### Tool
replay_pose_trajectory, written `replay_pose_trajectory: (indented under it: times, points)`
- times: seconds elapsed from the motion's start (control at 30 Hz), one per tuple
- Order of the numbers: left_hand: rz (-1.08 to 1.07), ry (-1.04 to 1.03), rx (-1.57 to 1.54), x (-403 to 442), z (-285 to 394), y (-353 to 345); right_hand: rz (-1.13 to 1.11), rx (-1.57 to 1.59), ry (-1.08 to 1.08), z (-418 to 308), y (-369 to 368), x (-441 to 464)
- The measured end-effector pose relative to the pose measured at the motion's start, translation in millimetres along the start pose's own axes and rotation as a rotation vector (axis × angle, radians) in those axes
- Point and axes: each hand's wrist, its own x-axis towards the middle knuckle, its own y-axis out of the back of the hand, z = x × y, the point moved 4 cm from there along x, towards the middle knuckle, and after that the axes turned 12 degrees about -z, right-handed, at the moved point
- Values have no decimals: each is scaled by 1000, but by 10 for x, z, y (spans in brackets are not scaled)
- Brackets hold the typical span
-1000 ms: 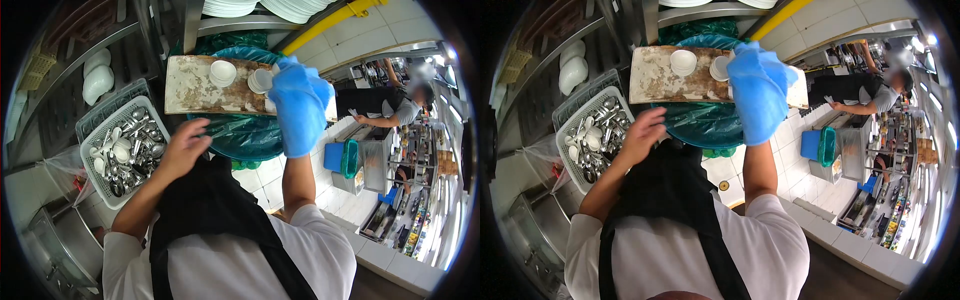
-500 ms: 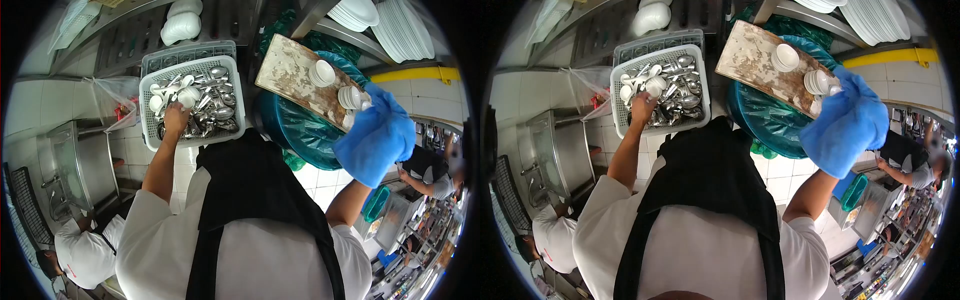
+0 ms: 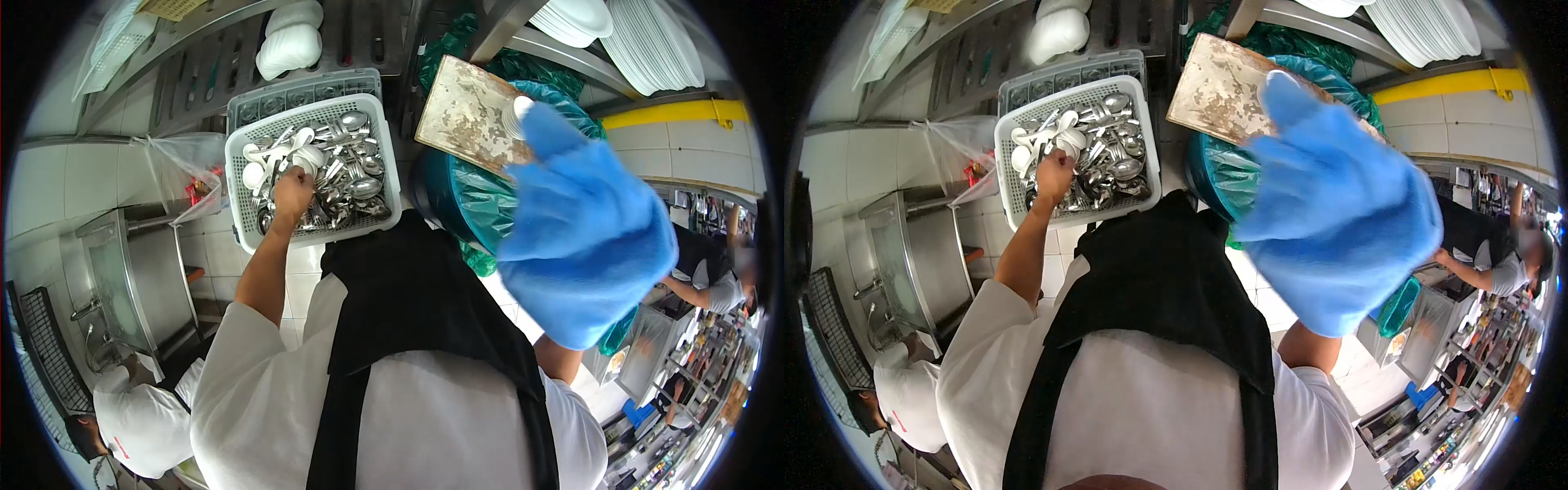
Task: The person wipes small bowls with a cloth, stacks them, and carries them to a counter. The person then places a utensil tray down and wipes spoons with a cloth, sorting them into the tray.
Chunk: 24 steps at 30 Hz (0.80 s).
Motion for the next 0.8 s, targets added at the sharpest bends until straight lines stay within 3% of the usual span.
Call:
replay_pose_trajectory:
  times: [0.07, 0.1, 0.17, 0.3, 0.37, 0.4, 0.47, 0.53, 0.63, 0.7, 0.77, 0.8]
  points:
    - [32, 84, -338, 25, -82, 54, -151, -180, 102, 27, -246, 80]
    - [34, 79, -339, 37, -50, 86, -207, -257, 152, 71, -380, 111]
    - [-36, 179, -1312, -121, 223, 189, -289, -390, 240, 124, -602, 118]
    - [-226, -78, -1609, -514, 1360, 656, -240, -859, 407, 334, -969, 82]
    - [-317, -178, -1608, -674, 1822, 770, 14, -1440, 486, 413, -1245, -1]
    - [-343, -240, -1567, -778, 2057, 839, 19, -1081, 445, 402, -1273, 56]
    - [-370, -475, -1303, -904, 2326, 869, 44, -752, 383, 211, -1225, 142]
    - [-292, -629, -1093, -961, 2522, 960, -5, -730, 321, 201, -1183, 201]
    - [-239, -610, -919, -957, 2659, 989, -58, -485, 217, 311, -1048, 317]
    - [-312, -558, -993, -980, 2671, 902, -76, -486, 295, 350, -928, 277]
    - [-69, -802, -685, -1093, 2840, 1048, -97, -486, 392, 383, -853, 212]
    - [-243, -897, -644, -1099, 2893, 990, -103, -490, 420, 402, -832, 186]
